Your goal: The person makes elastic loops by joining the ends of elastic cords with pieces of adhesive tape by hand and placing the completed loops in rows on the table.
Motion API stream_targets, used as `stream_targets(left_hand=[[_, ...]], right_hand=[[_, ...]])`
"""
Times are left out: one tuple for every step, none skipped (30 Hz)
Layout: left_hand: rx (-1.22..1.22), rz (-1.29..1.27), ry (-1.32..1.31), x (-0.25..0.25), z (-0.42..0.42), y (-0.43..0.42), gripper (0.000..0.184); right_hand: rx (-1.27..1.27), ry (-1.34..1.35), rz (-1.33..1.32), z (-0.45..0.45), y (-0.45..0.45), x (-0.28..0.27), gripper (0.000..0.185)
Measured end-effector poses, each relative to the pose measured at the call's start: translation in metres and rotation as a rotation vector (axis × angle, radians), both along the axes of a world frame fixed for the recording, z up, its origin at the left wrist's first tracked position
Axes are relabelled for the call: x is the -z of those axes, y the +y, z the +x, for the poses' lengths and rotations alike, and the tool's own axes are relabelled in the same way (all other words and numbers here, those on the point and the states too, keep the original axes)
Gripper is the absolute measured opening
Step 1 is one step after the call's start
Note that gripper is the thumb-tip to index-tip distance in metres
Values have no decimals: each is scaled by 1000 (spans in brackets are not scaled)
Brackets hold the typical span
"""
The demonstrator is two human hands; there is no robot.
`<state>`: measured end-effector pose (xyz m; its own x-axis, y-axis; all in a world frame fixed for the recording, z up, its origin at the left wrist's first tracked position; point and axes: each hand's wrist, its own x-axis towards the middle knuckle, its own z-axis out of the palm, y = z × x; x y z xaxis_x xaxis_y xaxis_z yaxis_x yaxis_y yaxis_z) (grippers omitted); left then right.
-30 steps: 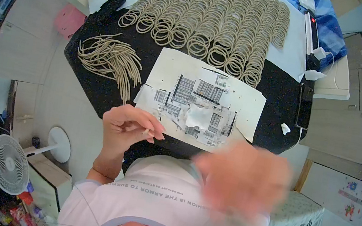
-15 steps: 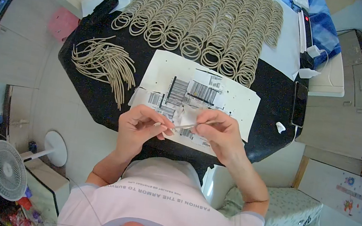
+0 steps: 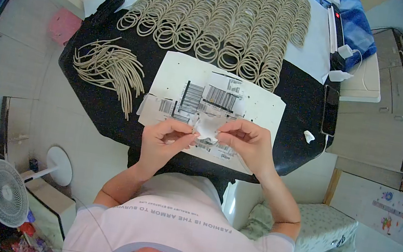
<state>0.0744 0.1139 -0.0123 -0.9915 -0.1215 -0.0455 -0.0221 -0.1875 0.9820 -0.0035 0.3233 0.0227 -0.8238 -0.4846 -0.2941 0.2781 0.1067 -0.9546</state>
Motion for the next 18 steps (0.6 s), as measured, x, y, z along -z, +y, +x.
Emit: stream_targets(left_hand=[[-4,-34,-8,0,1,0,12],[-7,-61,12,0,1,0,12],[-11,-87,31,-2,1,0,13],[-16,-114,50,-3,0,0,13],[-21,-123,78,-2,0,-1,13],[-26,-131,106,-2,-1,-1,13],[-30,-140,134,-1,-1,-1,13],[-32,-136,140,0,-1,-1,13],[-33,-133,146,0,0,0,13],[-35,-129,153,1,0,0,13],[-24,-164,150,2,1,0,14],[-13,-198,145,4,3,0,15],[-2,-234,142,5,4,0,16],[-4,-256,159,5,4,1,15],[-6,-279,175,4,4,1,15],[-8,-302,191,3,4,2,15],[-3,-320,221,3,4,1,15],[2,-338,251,4,4,1,15]], right_hand=[[-10,26,24,1,-1,0,11],[-21,52,48,2,-1,0,10],[-30,86,74,2,-1,1,10],[-40,120,99,3,-1,1,10],[-50,154,124,3,-2,2,10],[-55,200,137,3,-3,2,10],[-59,245,150,3,-4,3,11],[-63,290,163,3,-5,3,11],[-65,339,189,4,-5,5,11],[-68,388,215,4,-6,7,10],[-71,438,241,4,-6,8,10],[-90,489,303,4,-7,7,10],[-109,541,363,3,-8,4,10],[-128,593,423,3,-9,2,10],[-135,629,435,3,-9,3,10],[-142,664,447,3,-10,4,10],[-149,700,458,4,-11,5,11],[-151,731,469,4,-11,5,11]])
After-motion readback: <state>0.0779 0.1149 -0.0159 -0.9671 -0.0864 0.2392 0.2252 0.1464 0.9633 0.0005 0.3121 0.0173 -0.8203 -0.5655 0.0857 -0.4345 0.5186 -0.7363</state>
